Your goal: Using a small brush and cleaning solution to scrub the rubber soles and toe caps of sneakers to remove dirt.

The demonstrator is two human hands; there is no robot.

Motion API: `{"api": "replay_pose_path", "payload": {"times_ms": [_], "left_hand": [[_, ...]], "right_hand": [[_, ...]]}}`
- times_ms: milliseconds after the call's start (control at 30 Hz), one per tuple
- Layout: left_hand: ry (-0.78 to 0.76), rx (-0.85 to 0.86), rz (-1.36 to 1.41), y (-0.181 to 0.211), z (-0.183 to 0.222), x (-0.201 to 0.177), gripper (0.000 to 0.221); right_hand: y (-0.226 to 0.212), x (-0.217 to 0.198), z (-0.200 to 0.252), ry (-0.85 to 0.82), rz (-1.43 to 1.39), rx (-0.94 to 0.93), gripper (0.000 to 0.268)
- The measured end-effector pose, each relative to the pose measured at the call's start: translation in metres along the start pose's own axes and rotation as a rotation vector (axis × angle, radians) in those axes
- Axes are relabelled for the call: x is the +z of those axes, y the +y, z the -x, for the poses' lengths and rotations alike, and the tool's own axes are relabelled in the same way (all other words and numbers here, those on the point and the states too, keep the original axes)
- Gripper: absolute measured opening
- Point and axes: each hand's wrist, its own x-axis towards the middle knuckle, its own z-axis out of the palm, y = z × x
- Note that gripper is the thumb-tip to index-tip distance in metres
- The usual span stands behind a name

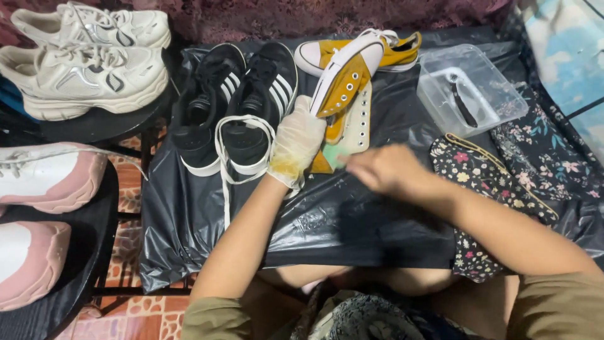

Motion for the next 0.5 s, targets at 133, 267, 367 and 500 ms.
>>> {"api": "replay_pose_path", "payload": {"times_ms": [133,267,367,500], "left_hand": [[-0.069,0.09,0.03,-0.01,0.017,-0.018,0.04],[-0.07,0.107,0.032,-0.011,0.023,-0.019,0.039],[-0.05,0.122,0.05,-0.01,0.025,-0.021,0.039],[-0.013,0.141,0.073,-0.012,0.027,-0.022,0.039]], "right_hand": [[0.005,-0.024,-0.004,0.044,0.043,0.013,0.03],[0.034,-0.023,-0.004,0.147,0.328,0.109,0.024],[0.005,-0.007,0.003,0.05,0.104,0.04,0.024],[0.005,-0.019,-0.007,-0.008,0.126,0.126,0.037]]}}
